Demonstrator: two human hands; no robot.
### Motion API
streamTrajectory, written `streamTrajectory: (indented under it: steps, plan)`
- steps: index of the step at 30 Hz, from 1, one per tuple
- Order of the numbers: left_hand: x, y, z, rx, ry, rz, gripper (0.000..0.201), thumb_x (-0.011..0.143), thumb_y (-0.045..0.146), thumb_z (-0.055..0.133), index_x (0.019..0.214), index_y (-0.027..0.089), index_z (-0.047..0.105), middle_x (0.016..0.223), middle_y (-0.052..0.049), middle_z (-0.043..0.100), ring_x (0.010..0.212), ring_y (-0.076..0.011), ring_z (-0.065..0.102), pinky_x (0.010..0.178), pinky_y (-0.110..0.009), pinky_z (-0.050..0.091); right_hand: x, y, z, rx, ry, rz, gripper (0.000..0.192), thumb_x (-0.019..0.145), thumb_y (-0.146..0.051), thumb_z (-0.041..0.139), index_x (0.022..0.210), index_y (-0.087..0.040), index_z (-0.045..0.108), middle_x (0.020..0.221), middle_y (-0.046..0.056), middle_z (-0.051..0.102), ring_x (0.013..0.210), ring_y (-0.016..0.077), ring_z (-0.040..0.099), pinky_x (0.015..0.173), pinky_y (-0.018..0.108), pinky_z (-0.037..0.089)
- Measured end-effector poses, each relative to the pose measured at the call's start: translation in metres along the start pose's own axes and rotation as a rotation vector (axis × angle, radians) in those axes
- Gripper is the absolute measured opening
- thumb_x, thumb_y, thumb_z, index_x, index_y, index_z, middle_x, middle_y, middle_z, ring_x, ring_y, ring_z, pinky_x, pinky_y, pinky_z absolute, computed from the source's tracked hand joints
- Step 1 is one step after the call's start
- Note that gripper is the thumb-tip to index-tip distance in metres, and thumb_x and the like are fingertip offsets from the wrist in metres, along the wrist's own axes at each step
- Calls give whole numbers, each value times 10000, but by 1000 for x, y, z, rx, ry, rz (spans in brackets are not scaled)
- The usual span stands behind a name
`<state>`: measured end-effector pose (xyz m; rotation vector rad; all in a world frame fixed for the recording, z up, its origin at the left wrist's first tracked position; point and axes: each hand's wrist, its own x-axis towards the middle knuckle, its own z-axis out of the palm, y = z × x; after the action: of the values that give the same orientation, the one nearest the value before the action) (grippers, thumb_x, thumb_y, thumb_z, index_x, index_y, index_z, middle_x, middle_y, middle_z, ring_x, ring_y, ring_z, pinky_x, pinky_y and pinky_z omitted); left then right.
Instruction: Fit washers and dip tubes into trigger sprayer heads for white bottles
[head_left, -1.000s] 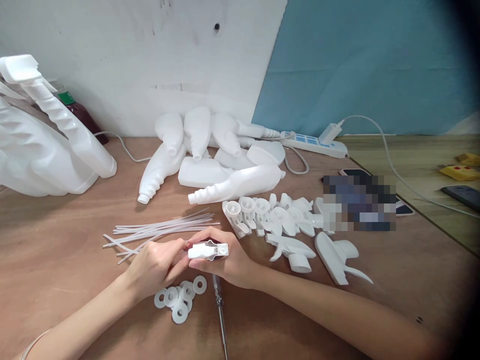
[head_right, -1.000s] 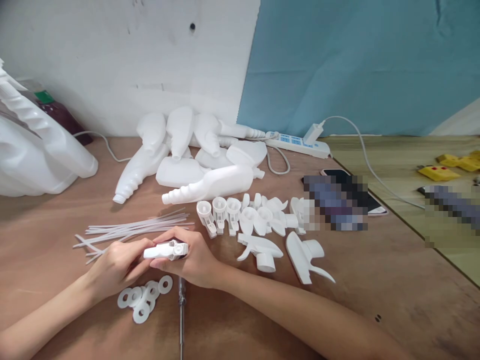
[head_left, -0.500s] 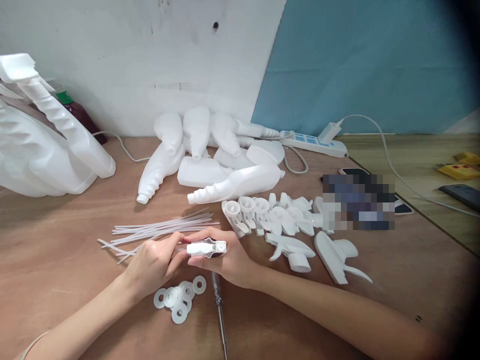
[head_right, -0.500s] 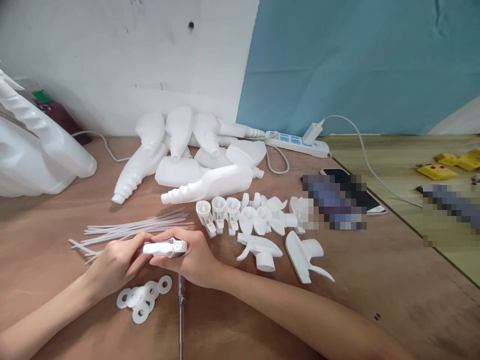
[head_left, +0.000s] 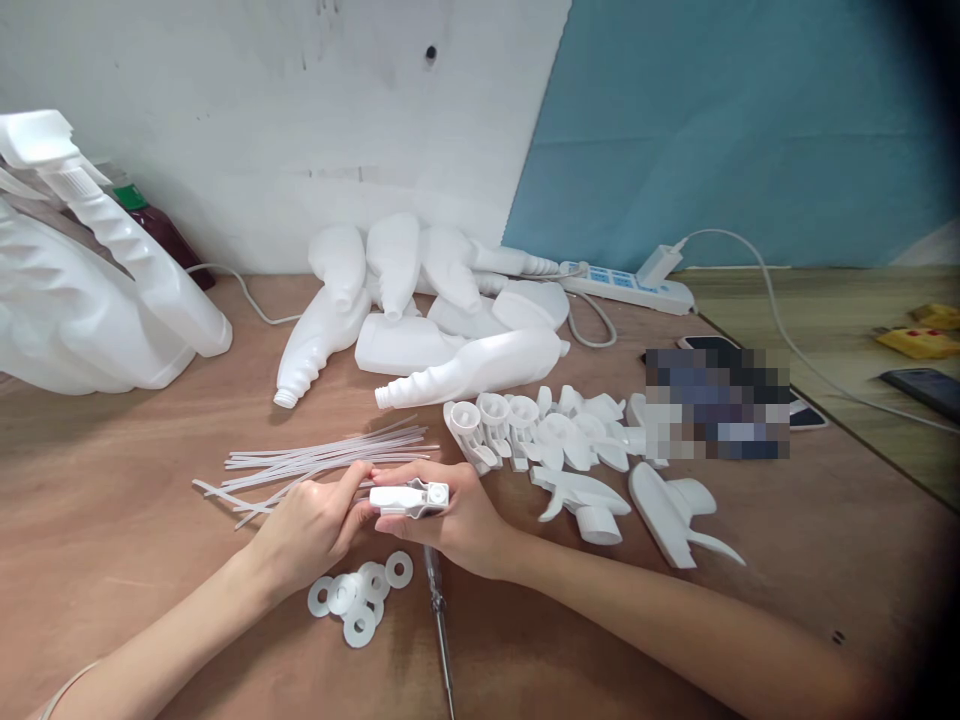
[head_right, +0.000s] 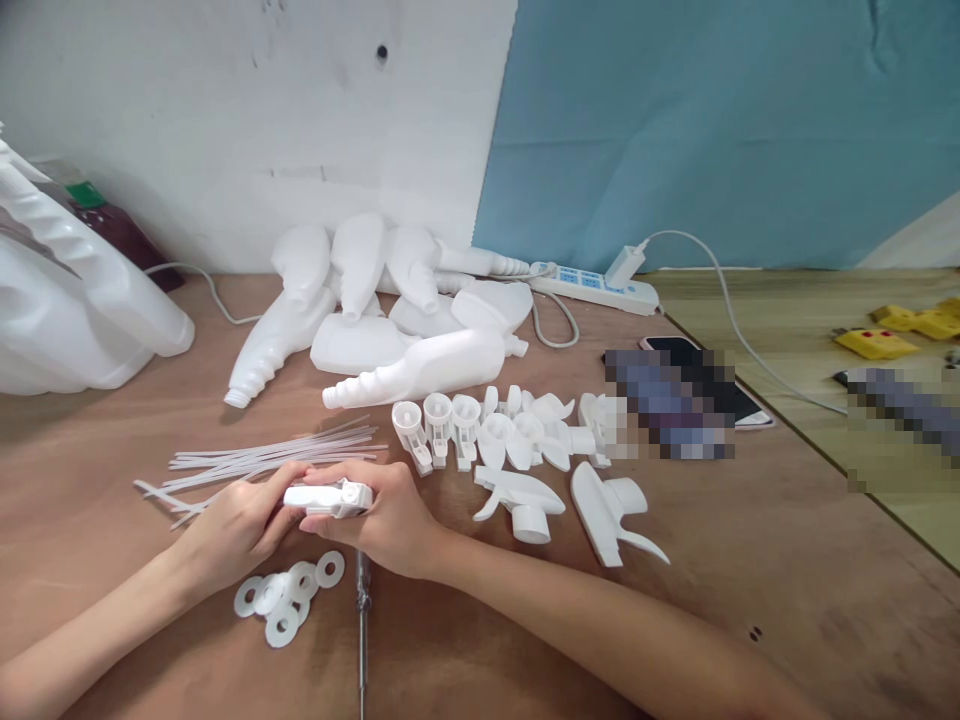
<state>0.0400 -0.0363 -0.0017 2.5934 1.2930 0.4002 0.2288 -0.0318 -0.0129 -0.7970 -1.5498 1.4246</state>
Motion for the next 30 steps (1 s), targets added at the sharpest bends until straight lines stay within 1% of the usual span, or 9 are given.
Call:
streamTrajectory:
  steps: [8, 17, 21, 25, 27, 30]
  plan:
    - [-1, -3, 5, -1, 22, 9, 133, 909, 212, 283, 902, 182, 413, 517, 48, 570, 361, -141, 502, 377, -223, 289, 0, 1, 0, 17, -11, 21, 339, 650, -251, 736, 972, -167, 672, 826, 33, 660, 666, 117, 552, 613, 244, 449]
    - [-2, -3, 6, -33, 2, -10, 147, 917, 216, 260, 885, 190, 401, 493, 55, 545, 360, -137, 491, 383, -222, 267, 0, -1, -1, 43, -23, 36, 324, 645, -211, 738, 960, -168, 673, 794, 16, 645, 644, 102, 530, 598, 229, 433]
    - [-2, -4, 5, -43, -10, -19, 137, 910, 217, 261, 873, 196, 391, 517, 50, 554, 376, -138, 504, 391, -221, 281, 1, -1, -2, 40, -25, 29, 335, 651, -207, 734, 976, -167, 669, 830, 24, 661, 670, 107, 558, 626, 233, 448]
    - [-2, -5, 6, -45, -15, -46, 121, 895, 219, 273, 909, 195, 391, 582, 28, 600, 437, -153, 560, 411, -224, 313, 0, 0, -2, 21, -12, 9, 349, 658, -235, 728, 994, -169, 661, 933, 54, 678, 775, 150, 610, 701, 271, 479]
    - [-1, -5, 6, -34, -6, -52, 121, 886, 213, 279, 918, 192, 393, 569, 30, 595, 429, -154, 558, 410, -225, 317, 0, 0, -1, 13, -1, 0, 346, 656, -241, 728, 988, -171, 660, 977, 64, 678, 836, 176, 623, 742, 296, 490]
    - [-1, -4, 5, -13, 16, -31, 111, 876, 199, 288, 876, 190, 399, 539, 37, 577, 390, -140, 525, 401, -222, 311, 0, 0, 0, 17, 8, -1, 334, 657, -229, 727, 980, -175, 657, 1001, 69, 677, 886, 196, 629, 781, 322, 496]
